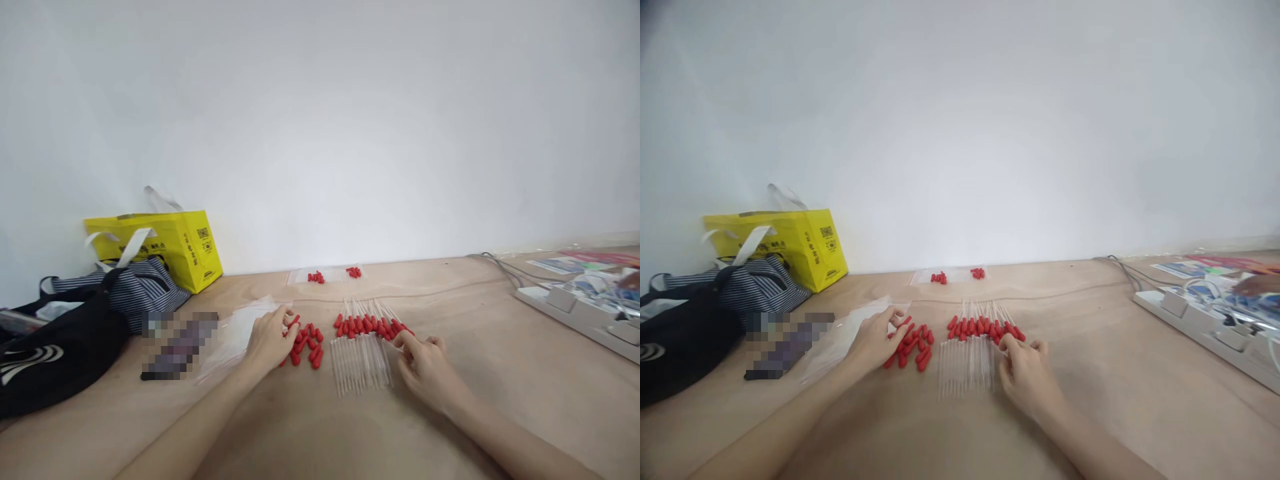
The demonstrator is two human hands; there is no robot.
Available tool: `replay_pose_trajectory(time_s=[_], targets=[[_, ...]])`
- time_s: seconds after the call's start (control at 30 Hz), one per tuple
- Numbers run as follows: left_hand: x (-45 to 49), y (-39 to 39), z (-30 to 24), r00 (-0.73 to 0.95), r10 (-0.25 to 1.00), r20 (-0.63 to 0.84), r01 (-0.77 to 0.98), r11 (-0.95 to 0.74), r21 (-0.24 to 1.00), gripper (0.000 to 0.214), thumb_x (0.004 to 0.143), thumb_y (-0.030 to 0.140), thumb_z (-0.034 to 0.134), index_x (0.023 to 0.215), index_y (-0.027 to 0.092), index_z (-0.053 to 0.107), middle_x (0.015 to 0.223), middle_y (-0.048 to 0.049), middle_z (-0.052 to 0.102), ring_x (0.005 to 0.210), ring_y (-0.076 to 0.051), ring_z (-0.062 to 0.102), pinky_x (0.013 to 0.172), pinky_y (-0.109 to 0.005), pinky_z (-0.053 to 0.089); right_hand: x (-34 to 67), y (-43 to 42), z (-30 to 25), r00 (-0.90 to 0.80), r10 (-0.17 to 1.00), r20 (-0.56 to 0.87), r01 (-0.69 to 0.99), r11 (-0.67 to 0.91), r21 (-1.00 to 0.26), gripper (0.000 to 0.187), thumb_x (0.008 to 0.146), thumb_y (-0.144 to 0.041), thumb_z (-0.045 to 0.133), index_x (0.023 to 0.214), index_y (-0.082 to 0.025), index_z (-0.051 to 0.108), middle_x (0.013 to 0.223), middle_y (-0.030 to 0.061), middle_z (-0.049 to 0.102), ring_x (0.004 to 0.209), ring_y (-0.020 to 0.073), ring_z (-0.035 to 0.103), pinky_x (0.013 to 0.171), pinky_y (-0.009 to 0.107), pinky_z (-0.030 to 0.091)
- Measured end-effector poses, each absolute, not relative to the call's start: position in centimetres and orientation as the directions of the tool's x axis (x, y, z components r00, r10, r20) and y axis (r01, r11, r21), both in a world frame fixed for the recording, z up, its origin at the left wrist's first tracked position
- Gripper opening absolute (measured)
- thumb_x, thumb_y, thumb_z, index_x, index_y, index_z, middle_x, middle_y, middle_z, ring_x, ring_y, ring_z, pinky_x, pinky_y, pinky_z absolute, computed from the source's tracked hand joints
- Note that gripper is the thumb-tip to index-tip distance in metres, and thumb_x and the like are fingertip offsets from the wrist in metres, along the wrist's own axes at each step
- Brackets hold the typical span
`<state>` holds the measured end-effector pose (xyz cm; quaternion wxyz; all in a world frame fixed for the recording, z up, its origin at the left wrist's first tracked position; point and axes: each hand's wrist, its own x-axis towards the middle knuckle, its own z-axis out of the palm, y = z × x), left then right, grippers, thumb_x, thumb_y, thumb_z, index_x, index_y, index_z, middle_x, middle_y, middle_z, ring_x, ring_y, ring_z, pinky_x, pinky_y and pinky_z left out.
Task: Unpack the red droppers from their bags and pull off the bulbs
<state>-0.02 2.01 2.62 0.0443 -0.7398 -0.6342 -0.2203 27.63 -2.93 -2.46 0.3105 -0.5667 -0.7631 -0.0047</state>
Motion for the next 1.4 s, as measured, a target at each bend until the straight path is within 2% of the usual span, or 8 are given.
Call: replay_pose_trajectory(time_s=[0.17, 0.3, 0.47, 0.63, 0.8, 0.93, 1.13, 1.4], targets=[[0.4, 3.9, 2.8, 0.099, 0.947, 0.305, 0.970, -0.160, 0.182, 0.010, 0.072, 0.030, 0.051, 0.072, 0.020, 0.055, 0.068, 0.0002, 0.065, 0.076, -0.022, 0.059, 0.074, -0.039, 0.032, 27.3, -2.4, -3.4, -0.153, 0.853, 0.499, 0.878, 0.349, -0.328, 0.017, 0.074, -0.008, 0.034, 0.074, -0.018, 0.047, 0.063, -0.0003, 0.060, 0.057, 0.0139, 0.053, 0.068, 0.029, 0.025], [0.9, 2.7, 2.7, 0.083, 0.924, 0.373, 0.972, -0.158, 0.175, 0.019, 0.078, 0.035, 0.043, 0.081, 0.020, 0.054, 0.074, -0.0018, 0.065, 0.081, -0.022, 0.056, 0.075, -0.040, 0.028, 26.9, -2.0, -4.0, -0.162, 0.856, 0.491, 0.881, 0.349, -0.319, 0.023, 0.075, -0.006, 0.034, 0.080, -0.017, 0.053, 0.074, 0.0040, 0.062, 0.068, 0.0162, 0.056, 0.069, 0.029, 0.026], [2.6, -0.4, 1.9, 0.279, 0.820, 0.499, 0.920, -0.378, 0.107, 0.014, 0.078, 0.028, 0.044, 0.079, 0.020, 0.055, 0.071, -0.0001, 0.061, 0.076, -0.019, 0.054, 0.075, -0.036, 0.026, 26.3, -1.9, -4.5, -0.182, 0.865, 0.468, 0.884, 0.352, -0.307, 0.024, 0.076, -0.005, 0.036, 0.082, -0.017, 0.056, 0.080, 0.0059, 0.061, 0.078, 0.0190, 0.055, 0.068, 0.029, 0.029], [5.2, -0.5, 1.5, 0.384, 0.788, 0.481, 0.874, -0.479, 0.086, 0.011, 0.078, 0.024, 0.047, 0.074, 0.020, 0.056, 0.075, -0.0002, 0.062, 0.077, -0.019, 0.053, 0.074, -0.037, 0.027, 26.0, -1.3, -4.6, -0.141, 0.854, 0.501, 0.844, 0.368, -0.390, 0.022, 0.077, -0.007, 0.038, 0.081, -0.017, 0.057, 0.082, 0.0067, 0.060, 0.080, 0.0196, 0.056, 0.069, 0.031, 0.033], [9.4, 1.4, 1.7, 0.504, 0.756, 0.418, 0.821, -0.570, 0.042, 0.011, 0.076, 0.028, 0.052, 0.083, 0.023, 0.059, 0.085, 0.0000, 0.063, 0.086, -0.020, 0.052, 0.075, -0.037, 0.031, 27.1, -0.5, -4.1, -0.117, 0.821, 0.559, 0.744, 0.446, -0.498, 0.021, 0.077, -0.011, 0.037, 0.078, -0.018, 0.057, 0.080, 0.0062, 0.060, 0.072, 0.0175, 0.057, 0.063, 0.028, 0.039], [12.3, 2.9, 1.5, 0.607, 0.694, 0.386, 0.762, -0.647, -0.035, 0.019, 0.074, 0.029, 0.056, 0.092, 0.024, 0.058, 0.092, -0.0004, 0.062, 0.091, -0.020, 0.051, 0.083, -0.040, 0.031, 28.5, -0.1, -3.5, -0.014, 0.821, 0.571, 0.713, 0.409, -0.569, 0.021, 0.076, -0.015, 0.037, 0.078, -0.017, 0.058, 0.075, 0.0054, 0.059, 0.064, 0.0159, 0.056, 0.057, 0.026, 0.039], [14.0, 3.8, 1.0, 0.724, 0.593, 0.351, 0.677, -0.708, -0.200, 0.010, 0.075, 0.023, 0.054, 0.082, 0.018, 0.059, 0.083, -0.0049, 0.062, 0.090, -0.022, 0.052, 0.089, -0.048, 0.026, 29.3, 0.6, -3.5, 0.035, 0.836, 0.548, 0.743, 0.345, -0.574, 0.021, 0.073, -0.018, 0.039, 0.075, -0.016, 0.061, 0.071, 0.0049, 0.060, 0.061, 0.0156, 0.055, 0.057, 0.025, 0.038], [13.8, 3.5, 1.0, 0.772, 0.518, 0.369, 0.626, -0.720, -0.299, 0.014, 0.081, 0.010, 0.046, 0.082, 0.015, 0.059, 0.081, -0.0050, 0.063, 0.087, -0.018, 0.053, 0.091, -0.042, 0.027, 29.3, 0.8, -3.6, 0.003, 0.848, 0.530, 0.724, 0.364, -0.585, 0.020, 0.075, -0.019, 0.041, 0.074, -0.017, 0.060, 0.072, 0.0042, 0.059, 0.062, 0.0152, 0.054, 0.060, 0.026, 0.039]])
